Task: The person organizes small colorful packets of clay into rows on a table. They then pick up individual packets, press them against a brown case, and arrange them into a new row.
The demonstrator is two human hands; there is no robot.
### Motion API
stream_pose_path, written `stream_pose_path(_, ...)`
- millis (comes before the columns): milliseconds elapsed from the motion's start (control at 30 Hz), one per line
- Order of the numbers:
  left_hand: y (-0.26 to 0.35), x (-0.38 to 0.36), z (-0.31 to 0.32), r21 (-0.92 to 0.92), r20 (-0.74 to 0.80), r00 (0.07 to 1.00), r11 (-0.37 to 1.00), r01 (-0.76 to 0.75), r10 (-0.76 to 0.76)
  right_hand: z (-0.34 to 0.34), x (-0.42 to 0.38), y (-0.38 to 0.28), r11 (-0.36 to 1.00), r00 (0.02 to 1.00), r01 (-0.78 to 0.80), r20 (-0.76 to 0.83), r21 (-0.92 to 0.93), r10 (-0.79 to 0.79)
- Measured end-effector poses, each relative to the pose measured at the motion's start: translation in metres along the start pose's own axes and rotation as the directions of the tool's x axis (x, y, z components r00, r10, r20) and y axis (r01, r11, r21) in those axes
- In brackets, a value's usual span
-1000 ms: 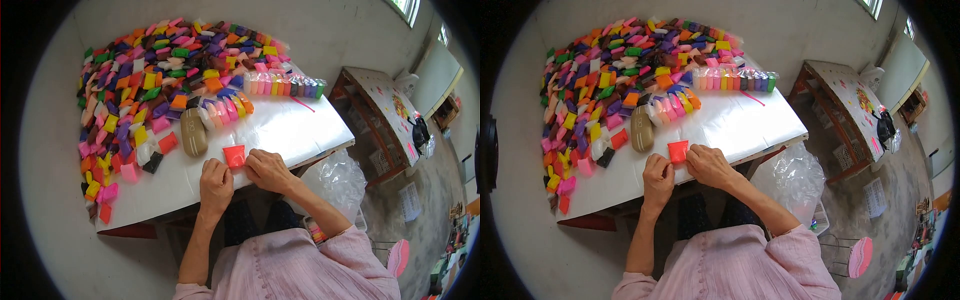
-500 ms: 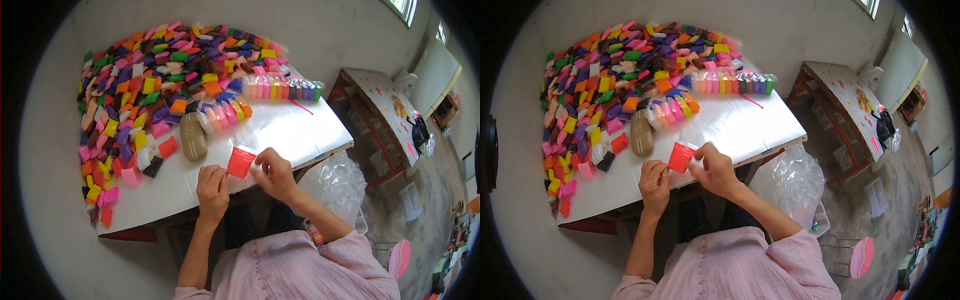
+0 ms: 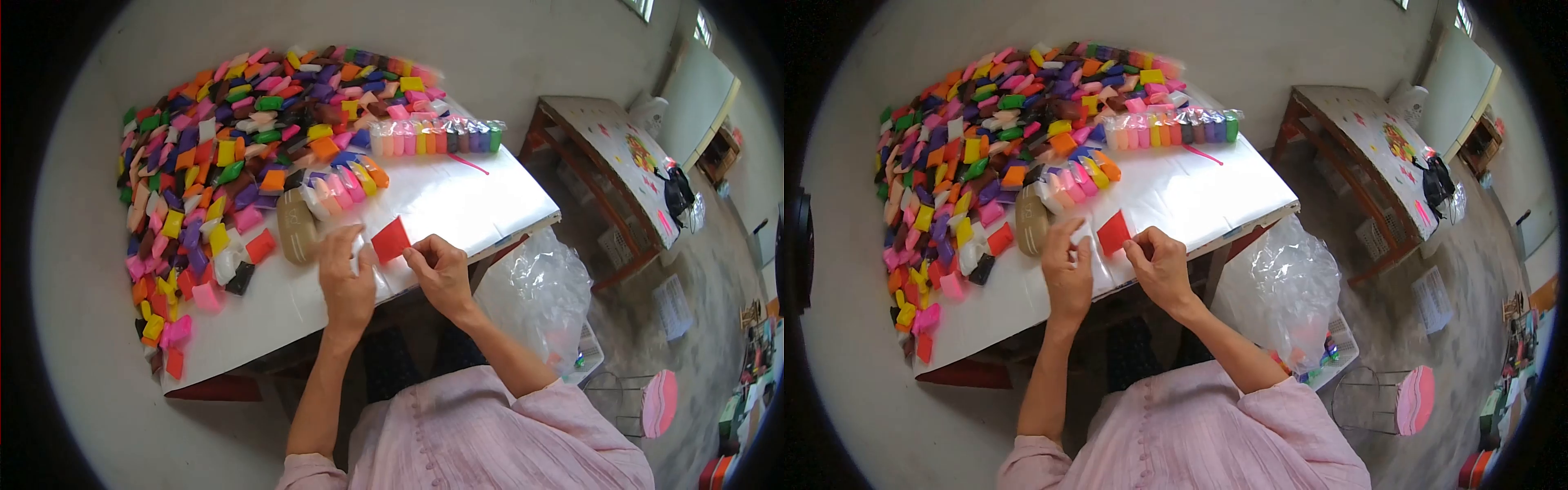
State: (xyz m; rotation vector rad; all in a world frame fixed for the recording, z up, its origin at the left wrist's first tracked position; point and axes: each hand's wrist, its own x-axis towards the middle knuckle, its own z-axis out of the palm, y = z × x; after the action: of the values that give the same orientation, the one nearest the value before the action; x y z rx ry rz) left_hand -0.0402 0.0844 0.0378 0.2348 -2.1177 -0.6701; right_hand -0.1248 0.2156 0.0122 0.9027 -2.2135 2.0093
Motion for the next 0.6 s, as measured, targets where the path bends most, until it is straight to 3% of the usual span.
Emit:
stream_pose_path(33,0.004,-0.004,0.005,-0.052,0.065,0.998,0.999,0.002,0.001,-0.003,-0.004,0.000,1.000,1.000,-0.023,-0.011,0.000,0.023)
stream_pose_path(133,0.010,-0.007,0.026,0.032,0.107,0.992,0.997,-0.073,0.070,-0.009,-0.018,0.004,0.999,0.999,-0.044,-0.015,-0.009,0.043)
stream_pose_path(167,0.002,-0.007,0.035,-0.147,0.168,0.985,0.989,-0.023,0.047,-0.011,-0.021,0.006,0.999,0.999,-0.043,-0.012,-0.012,0.042)
stream_pose_path(267,-0.002,-0.006,0.038,-0.158,0.310,0.945,0.986,-0.058,0.105,-0.023,-0.029,-0.001,0.979,0.982,-0.189,0.032,0.076,0.188)
stream_pose_path(400,0.008,-0.010,0.039,-0.245,0.273,0.960,0.970,0.008,0.061,-0.039,-0.037,0.006,0.912,0.952,-0.300,0.034,0.281,0.303)
stream_pose_path(500,0.006,-0.011,0.041,-0.232,0.259,0.960,0.972,-0.044,0.105,-0.042,-0.038,0.013,0.908,0.956,-0.283,0.011,0.308,0.294)
stream_pose_path(600,0.012,-0.013,0.040,-0.049,0.180,0.959,0.975,-0.216,0.221,-0.040,-0.043,0.011,0.926,0.960,-0.275,0.020,0.260,0.280)
